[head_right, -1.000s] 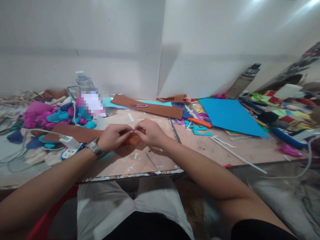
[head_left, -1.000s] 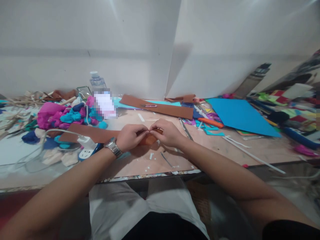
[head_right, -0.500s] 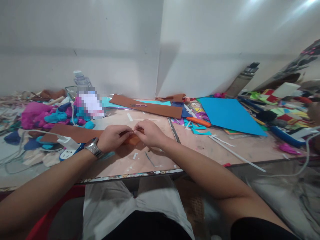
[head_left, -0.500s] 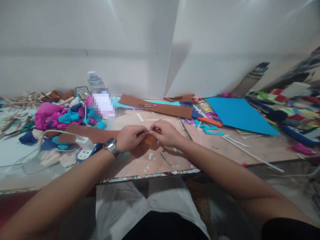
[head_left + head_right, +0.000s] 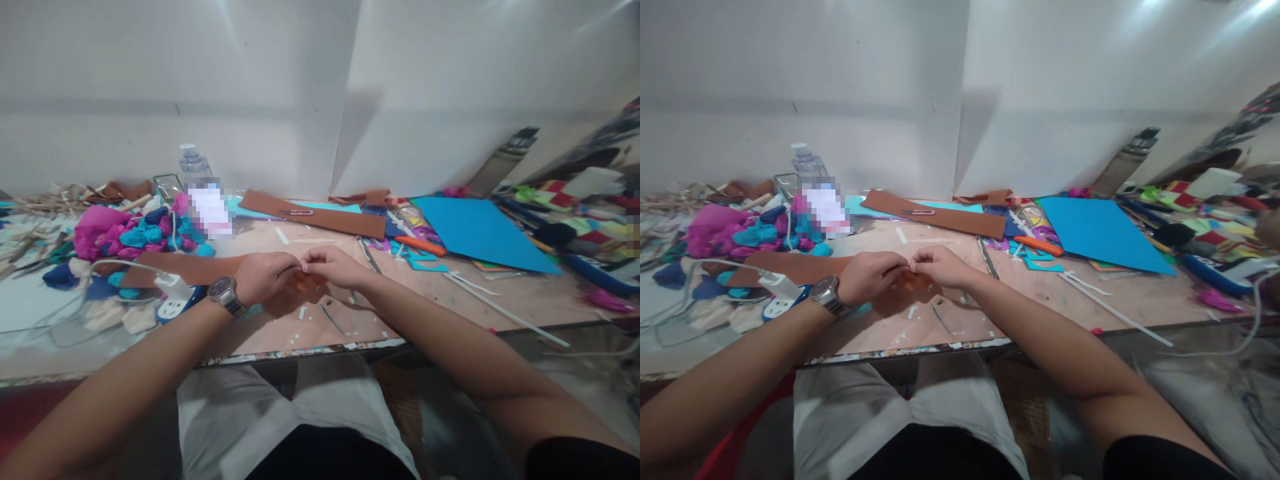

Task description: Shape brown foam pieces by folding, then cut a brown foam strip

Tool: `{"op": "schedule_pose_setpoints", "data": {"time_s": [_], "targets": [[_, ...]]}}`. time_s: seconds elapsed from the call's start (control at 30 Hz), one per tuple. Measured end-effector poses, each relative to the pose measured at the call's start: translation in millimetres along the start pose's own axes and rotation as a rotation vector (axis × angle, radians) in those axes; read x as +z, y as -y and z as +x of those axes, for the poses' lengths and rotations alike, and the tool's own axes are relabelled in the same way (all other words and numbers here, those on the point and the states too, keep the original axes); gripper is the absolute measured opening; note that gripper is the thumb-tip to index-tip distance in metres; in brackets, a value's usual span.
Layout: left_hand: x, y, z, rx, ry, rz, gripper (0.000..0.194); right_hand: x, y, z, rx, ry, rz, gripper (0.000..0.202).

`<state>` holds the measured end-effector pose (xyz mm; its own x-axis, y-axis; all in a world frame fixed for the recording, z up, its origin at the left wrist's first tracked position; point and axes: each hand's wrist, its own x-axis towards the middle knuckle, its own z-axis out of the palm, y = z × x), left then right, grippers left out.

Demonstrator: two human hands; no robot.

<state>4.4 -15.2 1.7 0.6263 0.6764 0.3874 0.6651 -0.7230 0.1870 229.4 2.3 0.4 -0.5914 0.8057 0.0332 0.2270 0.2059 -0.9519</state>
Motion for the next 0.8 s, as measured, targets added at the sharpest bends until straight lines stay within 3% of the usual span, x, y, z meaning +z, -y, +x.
{"op": "schedule_pose_setpoints", "data": {"time_s": [0.23, 0.53, 0.8], "targets": [[0.1, -0.7, 1.3, -0.041, 0.037, -0.083, 0.029, -3.3, 5.8, -2.6, -0.19, -0.093, -0.363, 0.016], [-3.4, -5.9, 1.7, -0.108, 0.048, -0.34, 0.028, -4.4, 5.5, -1.8, -0.074, 0.016, -0.14, 0.027], [-7.4, -4.9, 0.5, -0.128, 0.047, -0.397, 0.025, -9.4, 9.2, -2.6, -0.086, -0.063, -0.202, 0.031]]}}
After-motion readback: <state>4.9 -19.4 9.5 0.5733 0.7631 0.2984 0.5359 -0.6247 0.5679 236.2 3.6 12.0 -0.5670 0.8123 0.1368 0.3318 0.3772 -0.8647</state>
